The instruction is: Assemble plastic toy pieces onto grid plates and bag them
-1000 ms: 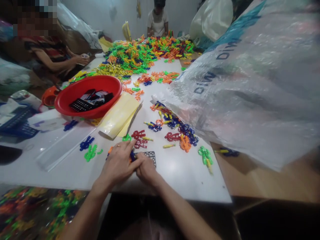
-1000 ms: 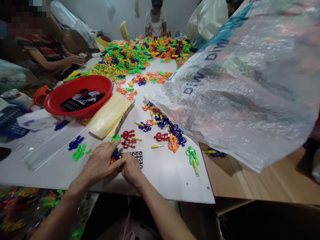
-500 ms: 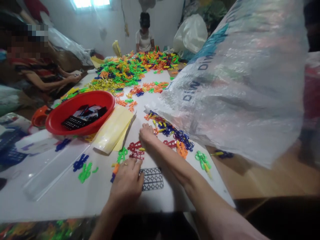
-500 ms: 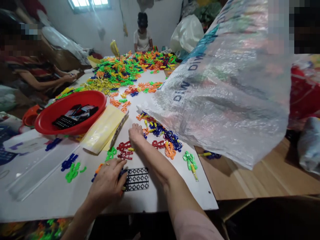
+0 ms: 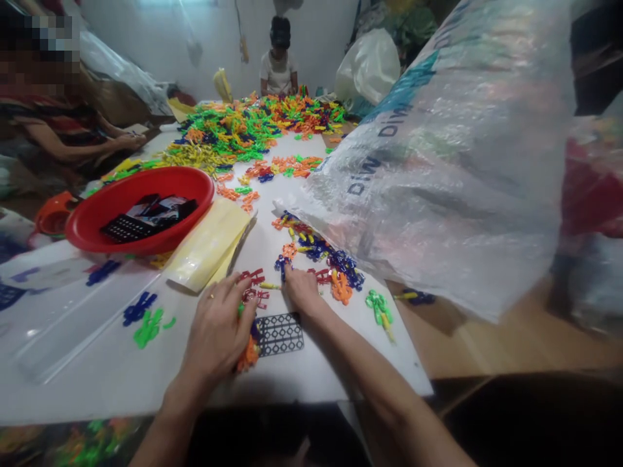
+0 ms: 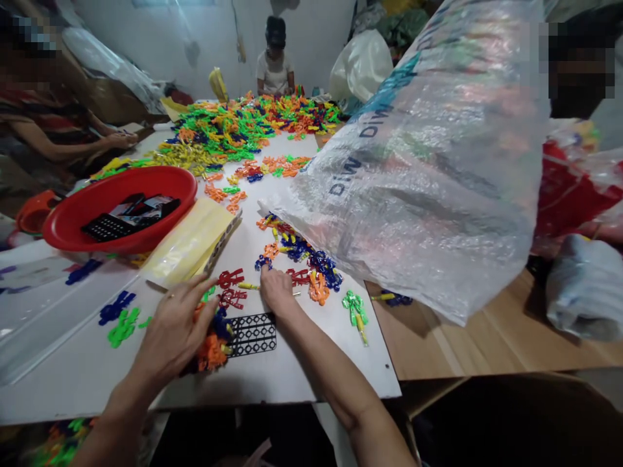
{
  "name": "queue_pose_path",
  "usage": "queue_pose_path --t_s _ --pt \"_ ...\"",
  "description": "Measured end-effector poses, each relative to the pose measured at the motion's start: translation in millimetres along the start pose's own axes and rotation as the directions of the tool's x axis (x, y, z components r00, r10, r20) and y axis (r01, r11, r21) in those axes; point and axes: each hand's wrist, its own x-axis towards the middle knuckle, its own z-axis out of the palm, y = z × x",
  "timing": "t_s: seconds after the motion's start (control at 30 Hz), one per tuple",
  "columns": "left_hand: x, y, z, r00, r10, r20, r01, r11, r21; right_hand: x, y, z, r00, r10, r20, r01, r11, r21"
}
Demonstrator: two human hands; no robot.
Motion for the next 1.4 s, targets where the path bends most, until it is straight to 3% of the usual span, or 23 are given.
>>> queue_pose_path --t_s 0.1,0.2,0.27,0.4,0.5,0.63,0.77,0.83,0.93,1.07,1.13,1.23,1.33,1.4 --pt "4.6 -2.4 -8.8 0.998 -0.057 0.018 0.058 0.992 -0.108 -10.0 -0.7 -8.3 0.999 0.033 -0.033 -0.022 0.957 0.290" --pt "4.2 -5.2 -8.2 0.993 -0.107 0.053 0.115 0.977 -0.178 -39.8 -2.6 -7.2 0.993 -0.017 -0.121 0.096 0.722 0.685" --pt "3.6 -4.4 -5.3 0.990 -0.127 0.067 0.137 0.975 -0.173 -60.0 -11.2 4.3 0.995 -0.037 -0.093 0.097 0.587 0.804" --pt "3.0 -2.2 -1.7 0.985 -0.095 0.145 0.114 0.986 -0.123 -76.3 -26.8 30.5 0.999 0.003 -0.032 0.025 0.543 0.839" --pt "0.6 -12.7 -5.7 0.978 -0.129 0.162 0.152 0.979 -0.136 -71.9 -19.8 29.3 0.997 0.000 -0.081 0.067 0.548 0.834" --pt "-2.2 -38.4 -18.1 0.967 -0.252 0.041 0.255 0.960 -0.114 -65.4 -9.2 16.1 0.991 -0.095 -0.090 0.131 0.706 0.696" --pt "-3.0 -42.0 -24.6 0.963 -0.267 -0.032 0.262 0.959 -0.110 -51.6 -31.3 15.8 0.975 -0.214 -0.064 0.218 0.853 0.475" --pt "-5.9 -31.7 -21.3 0.977 -0.213 -0.022 0.210 0.973 -0.097 -39.9 -48.5 16.8 0.962 -0.273 0.010 0.255 0.911 0.325" --pt "-15.7 -13.4 -8.4 0.997 -0.037 0.074 0.038 0.999 -0.020 -24.6 -63.2 14.1 0.942 -0.317 0.111 0.297 0.940 0.167" --pt "-31.2 -3.5 8.5 0.994 0.038 0.107 -0.048 0.995 0.089 -23.0 -46.2 6.9 0.950 -0.288 0.120 0.266 0.949 0.170" --pt "-35.5 -4.4 12.4 0.995 0.042 0.085 -0.050 0.995 0.092 -31.8 -28.9 6.8 0.969 -0.246 0.029 0.225 0.925 0.306" --pt "-37.2 -7.0 14.7 0.997 0.050 0.066 -0.056 0.994 0.089 -50.9 -9.5 13.7 0.984 -0.163 -0.068 0.173 0.807 0.565" --pt "-36.6 -7.7 14.4 0.997 0.044 0.056 -0.049 0.994 0.094 -65.9 -4.4 19.0 0.993 -0.113 -0.034 0.100 0.654 0.750" --pt "-34.7 -6.8 11.4 0.997 0.044 0.066 -0.048 0.997 0.068 -71.5 -6.0 15.6 0.991 -0.134 -0.011 0.076 0.489 0.869"
